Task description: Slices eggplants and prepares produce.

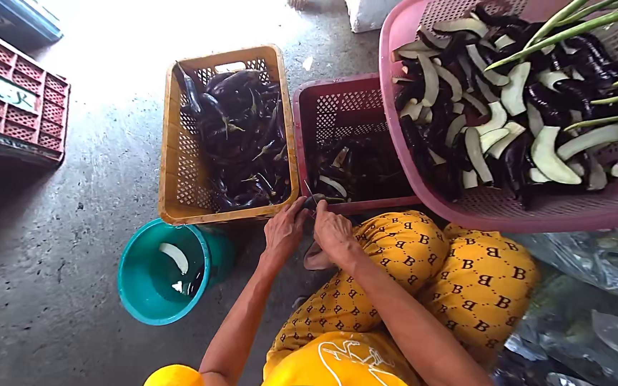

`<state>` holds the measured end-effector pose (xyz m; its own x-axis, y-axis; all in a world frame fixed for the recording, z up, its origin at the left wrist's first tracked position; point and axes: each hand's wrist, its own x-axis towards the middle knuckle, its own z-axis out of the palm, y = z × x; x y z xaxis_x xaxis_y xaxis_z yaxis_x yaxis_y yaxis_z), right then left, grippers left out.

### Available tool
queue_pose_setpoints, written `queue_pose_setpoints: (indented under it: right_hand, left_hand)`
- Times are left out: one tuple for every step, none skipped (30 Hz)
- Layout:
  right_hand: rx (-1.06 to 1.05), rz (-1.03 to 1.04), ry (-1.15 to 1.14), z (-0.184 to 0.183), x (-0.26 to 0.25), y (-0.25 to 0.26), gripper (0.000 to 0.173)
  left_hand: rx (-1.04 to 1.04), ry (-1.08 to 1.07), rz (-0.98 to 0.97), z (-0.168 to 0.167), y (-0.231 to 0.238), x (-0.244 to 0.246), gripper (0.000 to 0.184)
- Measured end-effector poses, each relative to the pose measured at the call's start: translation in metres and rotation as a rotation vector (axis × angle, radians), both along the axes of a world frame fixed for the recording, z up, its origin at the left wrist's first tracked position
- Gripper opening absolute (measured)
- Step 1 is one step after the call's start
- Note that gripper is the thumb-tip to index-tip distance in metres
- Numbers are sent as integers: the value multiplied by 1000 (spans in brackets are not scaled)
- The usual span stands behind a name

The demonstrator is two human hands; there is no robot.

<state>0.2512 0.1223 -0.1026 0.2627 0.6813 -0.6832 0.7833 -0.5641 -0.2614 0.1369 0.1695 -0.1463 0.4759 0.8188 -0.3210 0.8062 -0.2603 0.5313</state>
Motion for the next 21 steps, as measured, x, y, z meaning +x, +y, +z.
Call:
queue_pose_setpoints:
  right_hand:
    - [7, -10, 3, -2, -1, -1, 41]
    - [4, -21, 10, -3, -3, -4, 42]
    - [1, -29, 15, -4, -4, -8, 43]
    - [3, -37, 19, -4, -5, -13, 45]
    - [1, -42, 21, -5, -6, -19, 46]
    - [-6, -39, 19, -5, -7, -23, 47]
    - [-18, -35, 22, -4, -5, -26, 48]
    - [-17, -49, 38, -4, -2, -27, 48]
    - [15, -92, 67, -4, 2, -27, 48]
    - [86, -178, 113, -5, 7, -25, 48]
    - [202, -298, 184, -5, 13, -22, 48]
    - [338, -416, 283, -7, 19, -19, 46]
    - [465, -509, 410, -10, 24, -17, 45]
    - [566, -585, 566, -15, 26, -17, 44]
    - [624, -651, 728, -17, 28, -17, 43]
    - [639, -694, 855, -18, 29, -18, 42]
    - [633, -718, 929, -17, 31, -19, 40]
    - [631, -739, 966, -17, 32, -19, 36]
    - [641, -767, 990, -18, 34, -18, 30]
    - [663, -796, 1003, -19, 33, -17, 27]
    - [686, -814, 1009, -20, 28, -16, 27]
  left_hand:
    - [2, -5, 21, -2, -2, 0, 40]
    - [14, -16, 50, -5, -6, 1, 40]
    - [31, -36, 91, -9, -10, 3, 41]
    - [51, -70, 144, -13, -12, 4, 41]
    - [65, -114, 208, -16, -14, 4, 43]
    - [48, -160, 274, -18, -14, 4, 45]
    - [6, -228, 327, -18, -13, 4, 46]
    - [-64, -334, 354, -18, -12, 3, 44]
    - [-167, -476, 353, -18, -11, 1, 40]
    - [-289, -634, 334, -16, -8, -3, 37]
    - [-401, -758, 306, -14, -5, -6, 35]
    - [-482, -830, 275, -10, -2, -10, 34]
    - [-536, -862, 247, -7, -1, -14, 34]
    - [-566, -871, 219, -3, 0, -17, 33]
    - [-580, -867, 188, -1, 1, -18, 31]
    - [-592, -857, 161, 2, 1, -18, 29]
    - [-617, -854, 149, 6, 0, -18, 27]
    - [-656, -865, 150, 9, 0, -18, 28]
    - [-707, -898, 161, 10, 1, -20, 33]
    - [-765, -947, 193, 12, 1, -24, 40]
    - [-804, -993, 264, 16, -1, -30, 47]
